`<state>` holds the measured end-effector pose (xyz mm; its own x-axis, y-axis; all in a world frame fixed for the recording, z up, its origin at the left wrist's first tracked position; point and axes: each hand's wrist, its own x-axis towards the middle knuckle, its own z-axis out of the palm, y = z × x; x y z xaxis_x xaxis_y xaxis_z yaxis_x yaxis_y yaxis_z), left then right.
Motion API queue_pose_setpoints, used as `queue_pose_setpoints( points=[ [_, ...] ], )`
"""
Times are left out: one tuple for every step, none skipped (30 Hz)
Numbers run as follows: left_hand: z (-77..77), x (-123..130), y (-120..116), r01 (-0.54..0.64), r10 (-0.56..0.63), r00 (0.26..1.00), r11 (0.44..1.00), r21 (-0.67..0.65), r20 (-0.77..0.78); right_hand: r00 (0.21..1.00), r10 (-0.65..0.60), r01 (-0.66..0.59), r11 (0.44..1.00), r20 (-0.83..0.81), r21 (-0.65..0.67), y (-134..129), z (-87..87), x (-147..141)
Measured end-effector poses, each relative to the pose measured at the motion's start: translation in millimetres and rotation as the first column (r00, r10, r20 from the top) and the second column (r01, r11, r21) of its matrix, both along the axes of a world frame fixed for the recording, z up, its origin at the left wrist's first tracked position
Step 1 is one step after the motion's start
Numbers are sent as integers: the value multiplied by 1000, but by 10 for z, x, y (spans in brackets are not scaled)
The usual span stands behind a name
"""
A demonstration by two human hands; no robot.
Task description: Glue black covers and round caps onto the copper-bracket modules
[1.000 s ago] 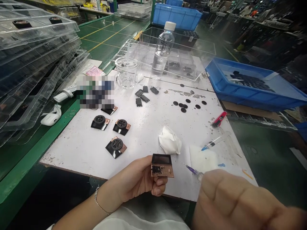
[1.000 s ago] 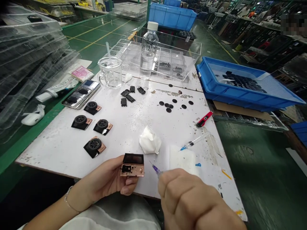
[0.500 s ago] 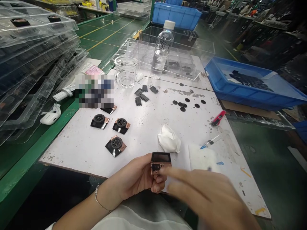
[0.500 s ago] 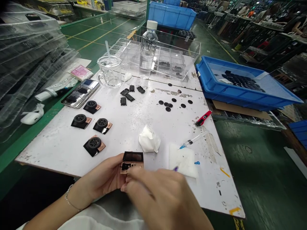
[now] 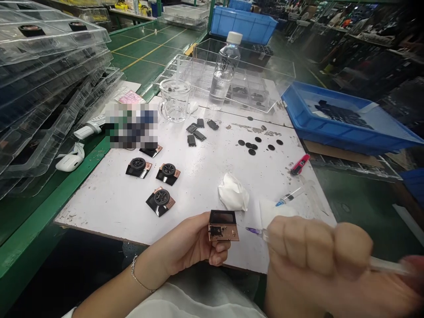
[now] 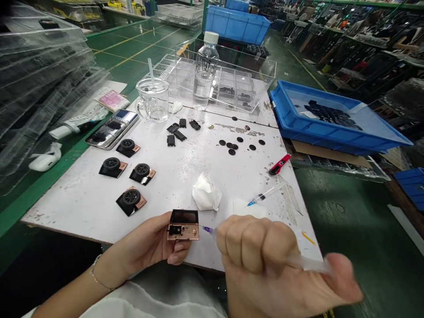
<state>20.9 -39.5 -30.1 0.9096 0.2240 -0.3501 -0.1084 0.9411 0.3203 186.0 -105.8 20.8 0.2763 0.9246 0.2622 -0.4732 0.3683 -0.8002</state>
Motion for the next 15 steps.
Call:
queue_pose_setpoints(
  points=[
    [1, 0, 0, 2, -2, 1000, 1000, 4, -3, 999, 9, -7, 999, -33, 52, 52, 30, -31],
    [-1, 1, 1, 4, -4, 1000, 1000, 10, -4, 998, 20, -15, 996, -52, 91, 89, 53, -49],
    [-4, 2, 3, 5, -5, 1000, 1000, 16, -4, 998, 26, -19, 994, -61, 109, 111, 67, -55],
    [-7, 3, 5, 6, -6, 1000, 1000, 20, -5, 997, 27, -20, 994, -68, 105, 121, 73, -53],
    [-11, 4, 7, 5, -5, 1000, 1000, 20, -5, 997, 24, -16, 995, -75, 100, 120, 72, -46],
    [-13, 6, 8, 1, -1, 1000, 1000, 18, -5, 997, 22, -14, 995, -79, 97, 114, 66, -38],
    [-15, 8, 10, -3, 3, 1000, 1000, 15, -3, 996, 20, -12, 995, -84, 94, 106, 56, -30],
    [-16, 9, 10, -6, 6, 1000, 1000, 11, -1, 996, 17, -8, 996, -90, 94, 98, 46, -26],
    [-18, 10, 11, -6, 6, 1000, 1000, 9, 2, 995, 17, -8, 996, -94, 94, 91, 36, -23],
    [-21, 11, 11, -6, 6, 1000, 1000, 7, 7, 995, 21, -12, 995, -97, 96, 88, 25, -23],
    [-24, 11, 12, -6, 6, 1000, 1000, 6, 11, 995, 24, -15, 995, -99, 96, 89, 15, -23],
    [-27, 11, 11, -6, 6, 1000, 1000, 6, 14, 995, 25, -15, 995, -99, 96, 93, 6, -23],
    [-30, 10, 11, -7, 7, 1000, 1000, 6, 17, 995, 24, -15, 995, -97, 97, 100, -3, -20],
    [-32, 9, 10, -7, 6, 1000, 1000, 7, 21, 995, 20, -10, 995, -94, 97, 109, -11, -14],
    [-32, 8, 9, -7, 7, 1000, 1000, 7, 24, 996, 13, -4, 995, -89, 96, 119, -19, -7]
  ],
)
